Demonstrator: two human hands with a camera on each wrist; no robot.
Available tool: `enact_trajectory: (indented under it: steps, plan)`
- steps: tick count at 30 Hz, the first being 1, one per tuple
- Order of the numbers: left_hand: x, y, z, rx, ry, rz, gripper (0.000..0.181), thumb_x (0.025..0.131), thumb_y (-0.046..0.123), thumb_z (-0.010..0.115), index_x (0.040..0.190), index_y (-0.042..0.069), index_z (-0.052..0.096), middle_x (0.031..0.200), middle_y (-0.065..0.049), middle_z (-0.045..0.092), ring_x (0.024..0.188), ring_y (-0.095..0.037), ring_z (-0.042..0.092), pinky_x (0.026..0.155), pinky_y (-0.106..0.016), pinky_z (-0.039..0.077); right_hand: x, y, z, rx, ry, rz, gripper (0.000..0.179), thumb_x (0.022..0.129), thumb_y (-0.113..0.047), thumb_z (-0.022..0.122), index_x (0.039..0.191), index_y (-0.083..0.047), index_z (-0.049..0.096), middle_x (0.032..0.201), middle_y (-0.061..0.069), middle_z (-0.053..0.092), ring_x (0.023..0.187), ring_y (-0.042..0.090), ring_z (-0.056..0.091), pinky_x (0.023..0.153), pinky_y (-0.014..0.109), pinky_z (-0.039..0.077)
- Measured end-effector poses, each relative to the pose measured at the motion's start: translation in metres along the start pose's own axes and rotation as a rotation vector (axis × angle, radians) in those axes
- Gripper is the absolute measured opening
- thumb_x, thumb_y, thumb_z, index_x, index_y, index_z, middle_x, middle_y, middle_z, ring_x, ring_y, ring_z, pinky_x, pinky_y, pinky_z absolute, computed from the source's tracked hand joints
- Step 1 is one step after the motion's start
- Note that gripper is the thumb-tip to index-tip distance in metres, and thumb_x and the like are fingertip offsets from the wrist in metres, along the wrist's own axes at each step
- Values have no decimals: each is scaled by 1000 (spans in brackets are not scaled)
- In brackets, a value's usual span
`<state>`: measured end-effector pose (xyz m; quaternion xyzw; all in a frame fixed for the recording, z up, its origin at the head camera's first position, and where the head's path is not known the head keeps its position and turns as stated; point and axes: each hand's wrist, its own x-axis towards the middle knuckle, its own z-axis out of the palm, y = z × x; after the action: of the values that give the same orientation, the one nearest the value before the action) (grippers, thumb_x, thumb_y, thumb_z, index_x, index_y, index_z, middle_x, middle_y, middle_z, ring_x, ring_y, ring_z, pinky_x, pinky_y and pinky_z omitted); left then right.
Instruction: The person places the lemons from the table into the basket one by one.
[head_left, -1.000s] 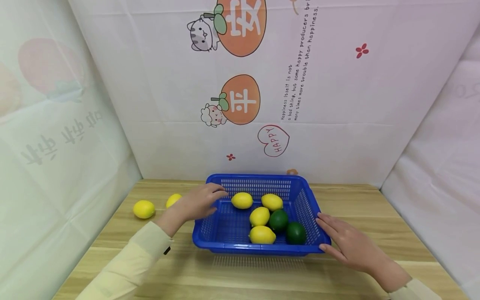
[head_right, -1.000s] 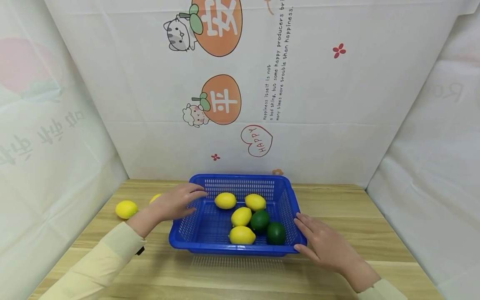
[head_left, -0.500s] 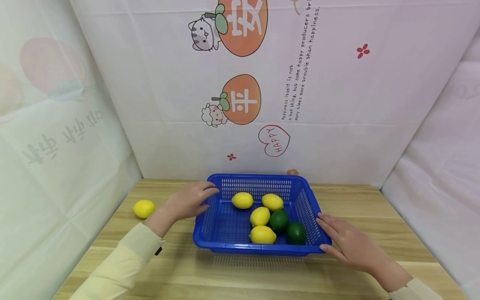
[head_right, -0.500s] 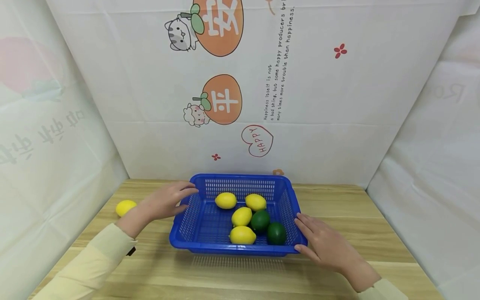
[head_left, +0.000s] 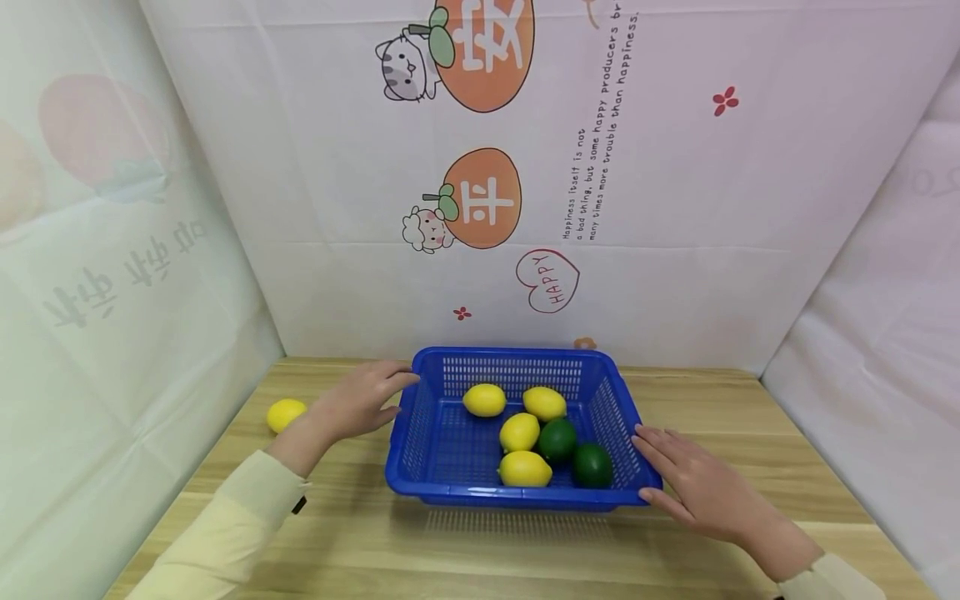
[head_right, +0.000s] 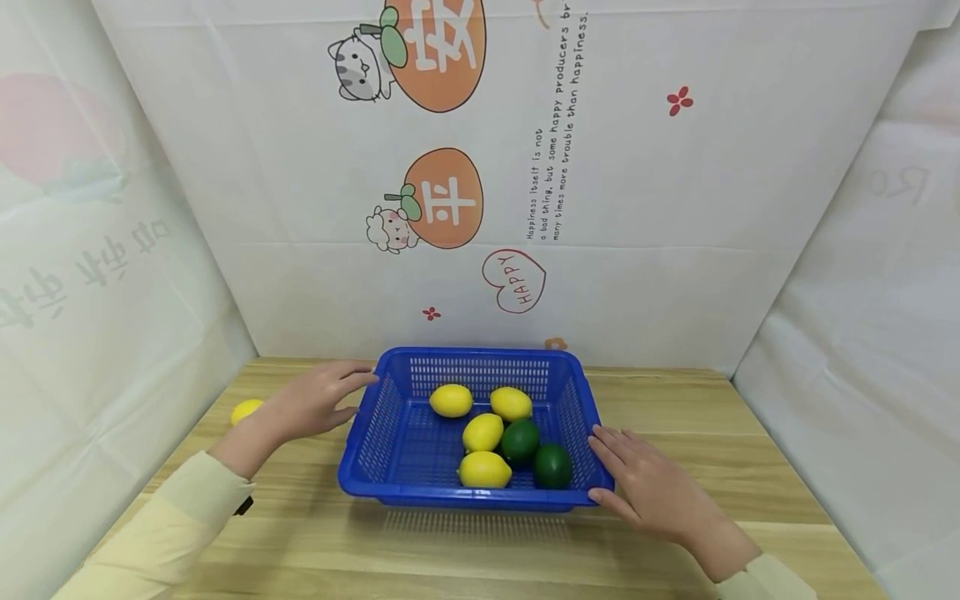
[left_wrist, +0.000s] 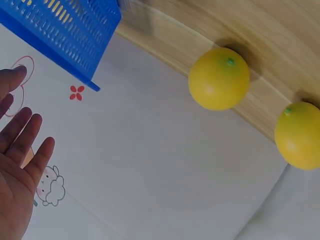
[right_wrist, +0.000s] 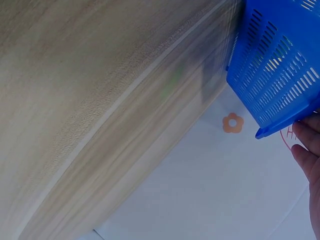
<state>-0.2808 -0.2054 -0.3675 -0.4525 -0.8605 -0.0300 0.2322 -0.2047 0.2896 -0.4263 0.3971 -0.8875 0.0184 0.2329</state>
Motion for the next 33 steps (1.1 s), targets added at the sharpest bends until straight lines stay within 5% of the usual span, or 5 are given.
enact_trajectory:
  steps: [15,33]
  plan:
    - [-35,-21,-13,63,26,-48,56,68,7,87,117,-4,63,111,-21,64,99,-36,63,84,-46,55,1,1,0,-12,-15,-5,59,92,-41,63,126,6,59,132,23,56,116,40,56,111,13,-1]
    - [-88,-44,-17,67,-31,-237,55,67,2,86,116,-5,63,110,-21,63,95,-38,63,80,-49,55,0,1,0,-22,-3,-8,60,94,-44,60,127,6,59,131,23,56,116,39,57,112,14,0]
